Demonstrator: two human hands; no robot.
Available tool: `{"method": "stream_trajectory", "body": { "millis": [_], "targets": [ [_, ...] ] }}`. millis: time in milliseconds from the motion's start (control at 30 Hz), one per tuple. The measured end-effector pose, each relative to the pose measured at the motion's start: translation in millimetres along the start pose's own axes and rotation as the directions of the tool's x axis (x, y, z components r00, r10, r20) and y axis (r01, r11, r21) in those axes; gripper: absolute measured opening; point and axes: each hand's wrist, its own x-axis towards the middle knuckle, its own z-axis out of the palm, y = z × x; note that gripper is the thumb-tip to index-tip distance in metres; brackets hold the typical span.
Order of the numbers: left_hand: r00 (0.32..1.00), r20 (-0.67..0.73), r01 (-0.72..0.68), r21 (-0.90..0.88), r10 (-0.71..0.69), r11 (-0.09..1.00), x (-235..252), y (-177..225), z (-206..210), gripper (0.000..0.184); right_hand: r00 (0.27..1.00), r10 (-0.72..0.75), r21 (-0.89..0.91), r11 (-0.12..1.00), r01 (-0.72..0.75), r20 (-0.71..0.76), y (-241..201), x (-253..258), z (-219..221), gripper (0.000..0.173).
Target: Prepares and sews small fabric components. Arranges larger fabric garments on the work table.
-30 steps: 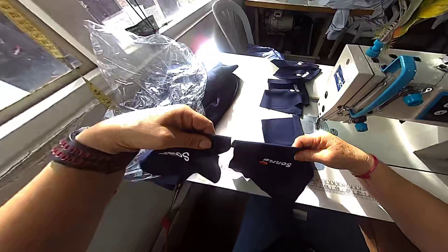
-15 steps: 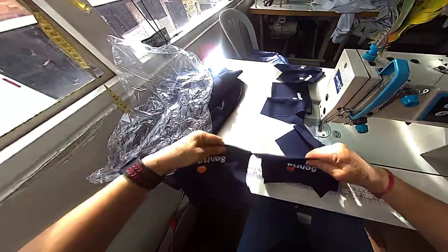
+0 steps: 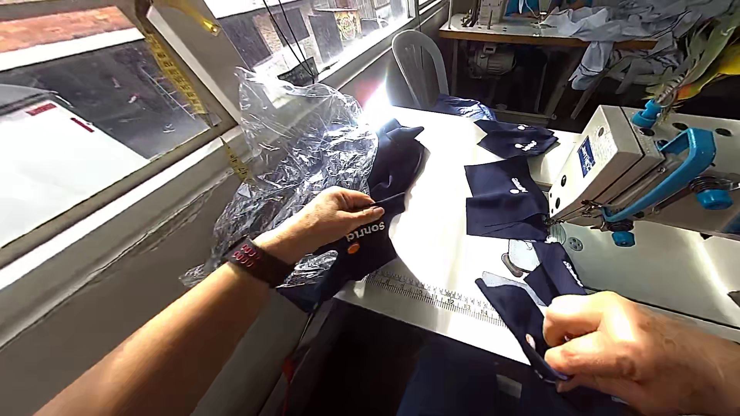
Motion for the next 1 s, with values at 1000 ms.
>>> {"method": "stream_trajectory", "body": {
  "millis": [1000],
  "targets": [
    [0.623, 0.728, -0.114, -0.278, 0.286, 0.954, 51.6, 74.1, 126.8, 0.009, 0.812, 0.517, -0.075, 0.829, -0.554, -0.273, 39.1, 23.2, 30.6, 0.012]
  ]
}}
